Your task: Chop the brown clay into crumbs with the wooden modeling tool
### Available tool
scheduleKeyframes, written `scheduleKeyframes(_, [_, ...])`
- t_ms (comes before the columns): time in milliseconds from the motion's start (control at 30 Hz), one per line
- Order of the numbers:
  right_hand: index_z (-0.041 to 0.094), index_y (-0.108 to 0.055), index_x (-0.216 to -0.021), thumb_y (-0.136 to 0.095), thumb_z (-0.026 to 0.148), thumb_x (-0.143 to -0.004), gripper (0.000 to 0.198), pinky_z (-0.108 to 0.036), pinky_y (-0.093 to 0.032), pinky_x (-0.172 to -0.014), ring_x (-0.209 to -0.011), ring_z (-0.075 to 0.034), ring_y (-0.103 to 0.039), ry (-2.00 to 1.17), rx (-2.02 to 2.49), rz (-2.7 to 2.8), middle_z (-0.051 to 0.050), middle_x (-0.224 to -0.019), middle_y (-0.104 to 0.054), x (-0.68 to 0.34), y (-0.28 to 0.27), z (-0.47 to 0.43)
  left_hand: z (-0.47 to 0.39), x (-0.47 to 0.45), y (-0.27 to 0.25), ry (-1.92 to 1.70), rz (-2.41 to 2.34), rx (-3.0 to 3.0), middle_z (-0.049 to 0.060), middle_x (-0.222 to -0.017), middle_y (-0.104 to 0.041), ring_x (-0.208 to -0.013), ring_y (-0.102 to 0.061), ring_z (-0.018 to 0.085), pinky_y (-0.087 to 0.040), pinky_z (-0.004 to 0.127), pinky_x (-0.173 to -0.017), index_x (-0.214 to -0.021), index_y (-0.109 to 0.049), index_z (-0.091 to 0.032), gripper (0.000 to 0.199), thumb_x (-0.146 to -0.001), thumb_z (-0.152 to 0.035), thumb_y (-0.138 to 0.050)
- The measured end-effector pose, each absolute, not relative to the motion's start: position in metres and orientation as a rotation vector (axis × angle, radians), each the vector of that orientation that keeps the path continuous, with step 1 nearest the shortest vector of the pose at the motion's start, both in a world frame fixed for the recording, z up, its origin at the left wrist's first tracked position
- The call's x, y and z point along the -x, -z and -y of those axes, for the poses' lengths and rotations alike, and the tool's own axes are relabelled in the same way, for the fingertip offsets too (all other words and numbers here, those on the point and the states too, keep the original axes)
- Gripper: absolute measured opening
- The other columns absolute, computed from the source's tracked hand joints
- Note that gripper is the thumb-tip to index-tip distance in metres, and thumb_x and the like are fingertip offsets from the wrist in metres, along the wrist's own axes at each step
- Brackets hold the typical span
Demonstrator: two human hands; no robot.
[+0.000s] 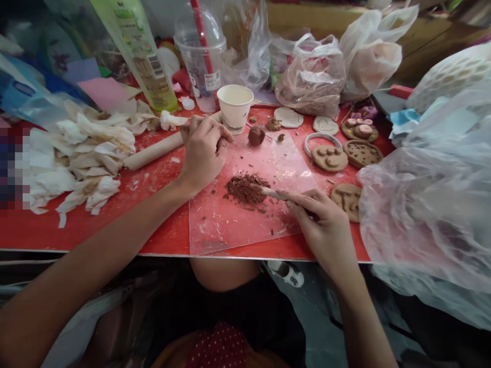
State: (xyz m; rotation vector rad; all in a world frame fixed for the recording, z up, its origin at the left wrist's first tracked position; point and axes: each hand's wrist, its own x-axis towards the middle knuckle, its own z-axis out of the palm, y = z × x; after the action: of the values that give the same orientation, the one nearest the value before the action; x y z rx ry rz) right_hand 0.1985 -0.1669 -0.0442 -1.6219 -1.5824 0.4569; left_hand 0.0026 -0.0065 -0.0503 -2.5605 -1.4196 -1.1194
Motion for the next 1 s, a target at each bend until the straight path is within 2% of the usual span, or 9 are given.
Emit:
scheduleKeyframes(100, [0.026,-0.074,-0.103,-0.06,0.025,-0.086,0.022,-0.029,-0.041,-0.066,-0.076,-0.013,-0.056,-0.373,1.732,1.609,-0.001,-0.084,-0.063,-0.209,0.047,0.177,0.006,-0.003,0.052,1.123,1.394,2.548,0.008,-0.103,-0.063,-0.119,-0.047,0.031,-0.035,0.049,-0.099,-0.089,-0.061,-0.021,0.017,-0.088,-0.011,-0.047])
scheduleKeyframes(200, [0.03,-0.075,-0.097,-0.062,0.027,-0.084,0.018,-0.028,-0.042,-0.066,-0.078,-0.015,-0.059,-0.341,1.802,1.603,-0.001,-0.086,-0.066,-0.223,0.041,0.193,0.005,-0.003,0.053,1.168,1.35,2.512,0.008,-0.099,-0.064,-0.114,-0.05,0.03,-0.038,0.048,-0.096,-0.088,-0.061,-0.021,0.017,-0.089,-0.013,-0.046])
scheduleKeyframes(367, [0.039,-0.072,-0.104,-0.063,0.028,-0.085,0.024,-0.029,-0.044,-0.076,-0.092,-0.015,-0.061,-0.388,1.747,1.462,0.002,-0.101,-0.07,-0.22,0.029,0.197,0.005,-0.003,0.051,1.153,1.386,2.539,0.007,-0.1,-0.063,-0.113,-0.049,0.029,-0.036,0.049,-0.096,-0.086,-0.061,-0.021,0.019,-0.092,-0.015,-0.044])
scheduleKeyframes(600, [0.03,-0.071,-0.113,-0.056,0.027,-0.09,0.028,-0.029,-0.041,-0.064,-0.072,-0.013,-0.055,-0.255,1.667,1.745,-0.001,-0.082,-0.061,-0.2,0.042,0.177,0.004,-0.003,0.052,1.199,1.358,2.533,0.007,-0.098,-0.063,-0.112,-0.05,0.029,-0.037,0.05,-0.095,-0.086,-0.059,-0.021,0.017,-0.09,-0.013,-0.045])
scheduleKeyframes(733, [0.031,-0.073,-0.106,-0.059,0.026,-0.087,0.024,-0.027,-0.042,-0.066,-0.076,-0.013,-0.057,-0.271,1.764,1.684,0.0,-0.086,-0.064,-0.217,0.044,0.191,0.006,-0.003,0.052,1.193,1.363,2.525,0.006,-0.098,-0.064,-0.111,-0.051,0.028,-0.038,0.048,-0.096,-0.085,-0.06,-0.021,0.018,-0.089,-0.012,-0.046])
scheduleKeyframes(867, [0.034,-0.073,-0.102,-0.063,0.03,-0.084,0.021,-0.027,-0.044,-0.074,-0.086,-0.014,-0.061,-0.445,1.787,1.548,0.001,-0.096,-0.068,-0.225,0.035,0.202,0.006,-0.003,0.052,1.196,1.383,2.534,0.007,-0.099,-0.064,-0.112,-0.05,0.029,-0.036,0.049,-0.097,-0.085,-0.061,-0.02,0.018,-0.088,-0.011,-0.046])
scheduleKeyframes(933, [0.034,-0.073,-0.104,-0.063,0.034,-0.084,0.022,-0.025,-0.043,-0.067,-0.076,-0.012,-0.059,-0.542,1.768,1.401,0.002,-0.086,-0.068,-0.22,0.034,0.199,0.006,-0.003,0.052,1.207,1.381,2.531,0.007,-0.099,-0.064,-0.113,-0.05,0.03,-0.037,0.049,-0.096,-0.086,-0.062,-0.02,0.018,-0.088,-0.012,-0.046])
scheduleKeyframes(1000, [0.033,-0.072,-0.105,-0.063,0.038,-0.084,0.023,-0.022,-0.038,-0.054,-0.06,-0.009,-0.051,-0.638,1.736,1.272,0.004,-0.068,-0.06,-0.21,0.035,0.19,0.005,-0.003,0.053,1.219,1.368,2.535,0.008,-0.098,-0.064,-0.113,-0.05,0.03,-0.037,0.049,-0.097,-0.086,-0.062,-0.021,0.018,-0.089,-0.013,-0.047])
